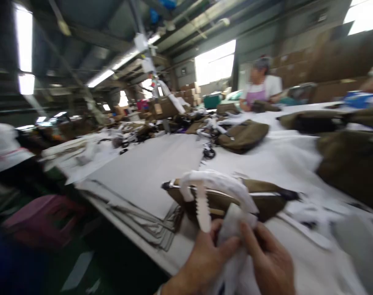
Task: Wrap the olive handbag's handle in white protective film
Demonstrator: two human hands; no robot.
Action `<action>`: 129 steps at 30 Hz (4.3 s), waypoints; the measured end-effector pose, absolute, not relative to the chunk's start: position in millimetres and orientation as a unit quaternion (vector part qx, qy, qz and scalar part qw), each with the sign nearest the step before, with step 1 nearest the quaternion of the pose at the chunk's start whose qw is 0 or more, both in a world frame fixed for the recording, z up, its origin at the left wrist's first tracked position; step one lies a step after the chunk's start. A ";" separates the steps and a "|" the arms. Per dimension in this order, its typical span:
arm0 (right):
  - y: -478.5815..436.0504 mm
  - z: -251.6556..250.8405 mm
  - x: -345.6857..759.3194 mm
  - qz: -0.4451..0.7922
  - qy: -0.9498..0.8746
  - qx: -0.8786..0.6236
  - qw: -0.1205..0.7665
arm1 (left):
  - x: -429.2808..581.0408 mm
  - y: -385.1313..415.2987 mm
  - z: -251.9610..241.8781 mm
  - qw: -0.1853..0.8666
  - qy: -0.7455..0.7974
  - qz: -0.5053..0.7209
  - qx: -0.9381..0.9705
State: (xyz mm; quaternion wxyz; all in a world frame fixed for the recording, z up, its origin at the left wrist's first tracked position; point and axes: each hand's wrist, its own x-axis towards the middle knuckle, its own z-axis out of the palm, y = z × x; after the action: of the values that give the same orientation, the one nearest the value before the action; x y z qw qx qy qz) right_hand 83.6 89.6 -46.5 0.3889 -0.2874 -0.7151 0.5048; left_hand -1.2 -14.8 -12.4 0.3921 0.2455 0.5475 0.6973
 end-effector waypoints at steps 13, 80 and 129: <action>164.7 -27.1 287.9 0.168 -0.663 -0.589 0.430 | -13.0 3.7 -35.7 0.384 0.677 0.600 0.186; 66.3 -15.5 266.4 0.149 -0.819 -0.368 0.415 | -24.9 4.7 -35.2 0.371 0.718 0.543 0.229; 90.6 -5.4 97.2 0.407 -0.725 -0.418 0.367 | -26.5 6.5 -44.8 0.336 0.627 0.636 0.297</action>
State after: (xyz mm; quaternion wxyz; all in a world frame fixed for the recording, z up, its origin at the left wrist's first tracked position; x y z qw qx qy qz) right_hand 97.2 90.6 -5.4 0.3669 -0.4176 -0.7247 0.4071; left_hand -26.5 6.5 -44.8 0.3363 0.2972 0.6274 0.6364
